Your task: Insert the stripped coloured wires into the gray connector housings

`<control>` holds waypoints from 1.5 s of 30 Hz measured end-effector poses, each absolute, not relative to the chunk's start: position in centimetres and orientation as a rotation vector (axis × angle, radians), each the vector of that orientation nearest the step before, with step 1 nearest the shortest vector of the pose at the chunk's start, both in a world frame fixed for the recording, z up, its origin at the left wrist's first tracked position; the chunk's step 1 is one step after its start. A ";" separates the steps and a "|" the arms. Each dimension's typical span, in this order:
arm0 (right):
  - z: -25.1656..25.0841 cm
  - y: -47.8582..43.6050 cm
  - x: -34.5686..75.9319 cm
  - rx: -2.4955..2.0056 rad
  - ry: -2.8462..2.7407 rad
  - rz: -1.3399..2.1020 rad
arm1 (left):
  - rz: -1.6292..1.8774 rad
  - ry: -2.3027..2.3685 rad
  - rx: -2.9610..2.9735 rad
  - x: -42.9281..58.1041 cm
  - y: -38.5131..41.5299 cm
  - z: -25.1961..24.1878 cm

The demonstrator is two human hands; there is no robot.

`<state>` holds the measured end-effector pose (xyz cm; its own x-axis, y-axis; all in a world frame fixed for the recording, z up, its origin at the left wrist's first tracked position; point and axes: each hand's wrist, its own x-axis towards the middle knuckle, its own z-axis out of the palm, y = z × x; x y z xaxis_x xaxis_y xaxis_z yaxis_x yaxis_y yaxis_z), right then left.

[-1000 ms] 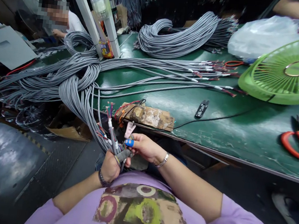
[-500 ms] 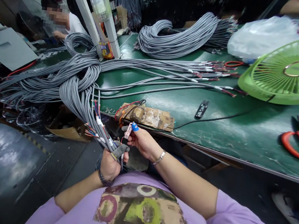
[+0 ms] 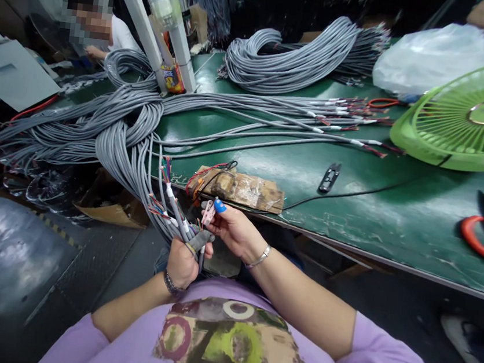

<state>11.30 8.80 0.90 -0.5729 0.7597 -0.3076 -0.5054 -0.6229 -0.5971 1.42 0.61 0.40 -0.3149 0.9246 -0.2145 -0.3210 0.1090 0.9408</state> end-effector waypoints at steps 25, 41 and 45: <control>0.8 5.3 12.1 -0.673 -1.190 2.134 | 1.361 1.281 0.938 -0.1 -1.5 -1.3; -0.1 5.4 12.1 -0.690 -1.155 2.038 | 1.583 1.213 0.552 0.1 -0.8 0.1; -0.7 6.7 12.6 -0.729 -0.876 2.175 | 1.583 1.203 0.529 0.1 -0.8 0.7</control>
<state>12.55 6.66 -0.73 -0.6177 0.7488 -0.2403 -0.3734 -0.5482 -0.7484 0.14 -0.76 0.75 -0.3706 0.9007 -0.2267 -0.4599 0.0340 0.8873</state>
